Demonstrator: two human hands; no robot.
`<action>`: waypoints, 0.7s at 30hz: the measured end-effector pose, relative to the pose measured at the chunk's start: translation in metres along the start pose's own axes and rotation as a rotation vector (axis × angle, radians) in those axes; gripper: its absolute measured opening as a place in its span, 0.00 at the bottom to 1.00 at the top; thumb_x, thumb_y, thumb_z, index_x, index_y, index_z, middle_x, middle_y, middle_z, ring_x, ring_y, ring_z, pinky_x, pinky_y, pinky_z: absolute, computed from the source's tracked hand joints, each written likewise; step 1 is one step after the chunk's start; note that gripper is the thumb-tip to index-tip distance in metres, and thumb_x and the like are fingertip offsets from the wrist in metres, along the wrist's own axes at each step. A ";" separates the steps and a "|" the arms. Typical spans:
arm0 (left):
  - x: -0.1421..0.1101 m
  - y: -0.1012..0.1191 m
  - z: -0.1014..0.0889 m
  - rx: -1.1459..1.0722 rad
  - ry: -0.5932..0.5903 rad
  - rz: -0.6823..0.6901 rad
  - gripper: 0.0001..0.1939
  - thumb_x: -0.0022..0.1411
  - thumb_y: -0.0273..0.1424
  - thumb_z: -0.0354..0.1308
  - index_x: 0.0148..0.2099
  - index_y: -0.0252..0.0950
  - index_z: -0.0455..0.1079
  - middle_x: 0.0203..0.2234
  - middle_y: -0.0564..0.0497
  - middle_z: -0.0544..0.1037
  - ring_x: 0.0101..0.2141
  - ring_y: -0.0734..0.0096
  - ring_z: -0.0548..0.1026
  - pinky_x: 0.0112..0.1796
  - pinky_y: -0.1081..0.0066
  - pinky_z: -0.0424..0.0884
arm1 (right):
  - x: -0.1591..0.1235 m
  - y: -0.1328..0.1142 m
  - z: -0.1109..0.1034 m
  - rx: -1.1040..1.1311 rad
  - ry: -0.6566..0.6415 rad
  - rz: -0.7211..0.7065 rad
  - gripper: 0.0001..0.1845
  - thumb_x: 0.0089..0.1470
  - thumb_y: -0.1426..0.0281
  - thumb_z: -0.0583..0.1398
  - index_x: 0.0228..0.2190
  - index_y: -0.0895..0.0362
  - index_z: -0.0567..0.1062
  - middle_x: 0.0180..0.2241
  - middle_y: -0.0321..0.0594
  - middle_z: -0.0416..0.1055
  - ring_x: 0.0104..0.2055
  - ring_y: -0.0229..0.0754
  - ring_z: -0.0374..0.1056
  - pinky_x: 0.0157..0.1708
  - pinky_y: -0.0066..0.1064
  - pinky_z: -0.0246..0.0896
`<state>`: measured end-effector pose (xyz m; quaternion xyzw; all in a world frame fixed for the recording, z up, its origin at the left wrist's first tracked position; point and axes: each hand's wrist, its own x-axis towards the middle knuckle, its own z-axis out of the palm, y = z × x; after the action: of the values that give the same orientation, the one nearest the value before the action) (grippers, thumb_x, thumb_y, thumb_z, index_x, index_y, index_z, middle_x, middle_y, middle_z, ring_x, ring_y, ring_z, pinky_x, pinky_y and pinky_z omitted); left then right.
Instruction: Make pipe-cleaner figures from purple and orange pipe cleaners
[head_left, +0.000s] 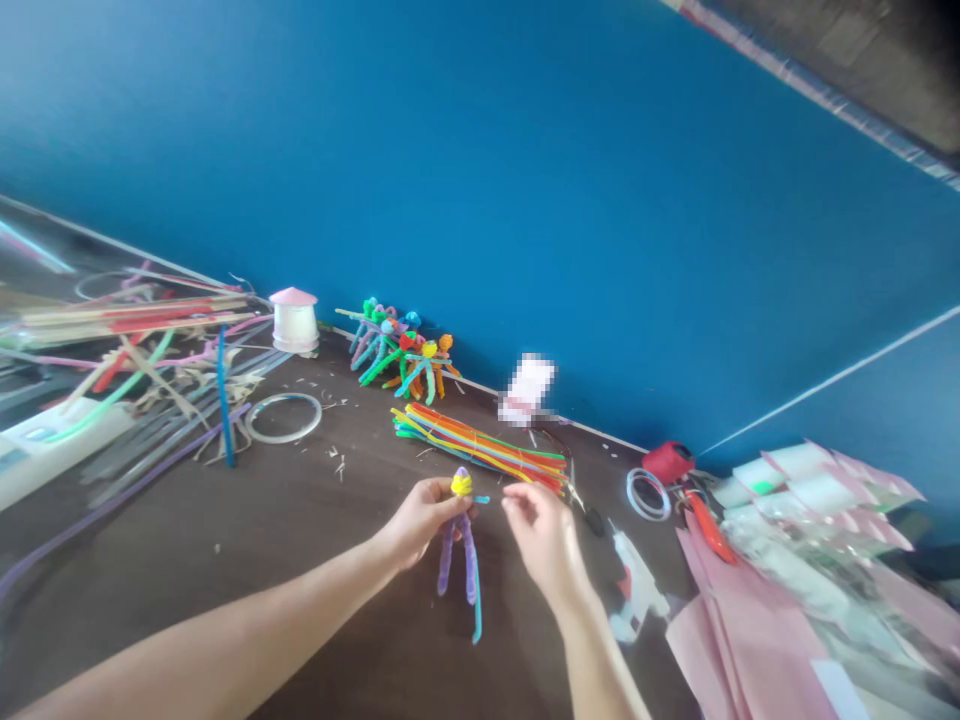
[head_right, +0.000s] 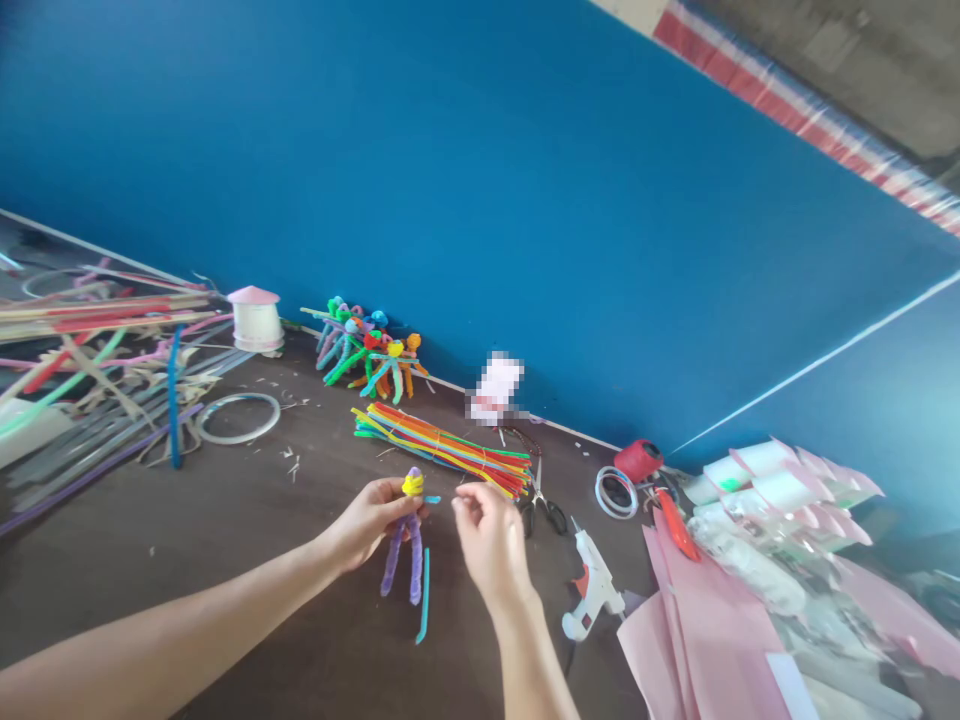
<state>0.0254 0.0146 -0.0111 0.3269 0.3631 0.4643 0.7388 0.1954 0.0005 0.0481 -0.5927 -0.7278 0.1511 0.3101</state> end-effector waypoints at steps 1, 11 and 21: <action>0.000 -0.001 0.000 0.010 -0.002 0.007 0.15 0.42 0.35 0.64 0.30 0.29 0.68 0.20 0.50 0.73 0.18 0.78 0.67 0.20 0.77 0.62 | -0.004 -0.004 0.009 0.067 0.023 -0.036 0.09 0.49 0.67 0.55 0.32 0.56 0.73 0.30 0.42 0.72 0.29 0.40 0.66 0.31 0.29 0.60; 0.001 -0.007 0.001 0.090 0.026 0.084 0.16 0.43 0.36 0.63 0.31 0.29 0.69 0.20 0.51 0.72 0.20 0.77 0.66 0.22 0.76 0.62 | -0.009 -0.010 0.026 -0.082 0.040 -0.165 0.06 0.49 0.74 0.52 0.26 0.57 0.68 0.25 0.39 0.66 0.28 0.38 0.62 0.29 0.28 0.56; -0.003 -0.006 0.001 0.566 0.099 0.315 0.10 0.50 0.35 0.56 0.26 0.32 0.66 0.18 0.54 0.66 0.21 0.77 0.62 0.23 0.77 0.60 | -0.017 -0.005 0.035 -0.080 0.064 -0.133 0.06 0.49 0.75 0.52 0.25 0.57 0.68 0.24 0.39 0.66 0.27 0.39 0.63 0.29 0.28 0.56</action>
<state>0.0278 0.0101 -0.0147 0.5484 0.4584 0.4688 0.5190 0.1712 -0.0118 0.0204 -0.5597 -0.7607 0.0819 0.3185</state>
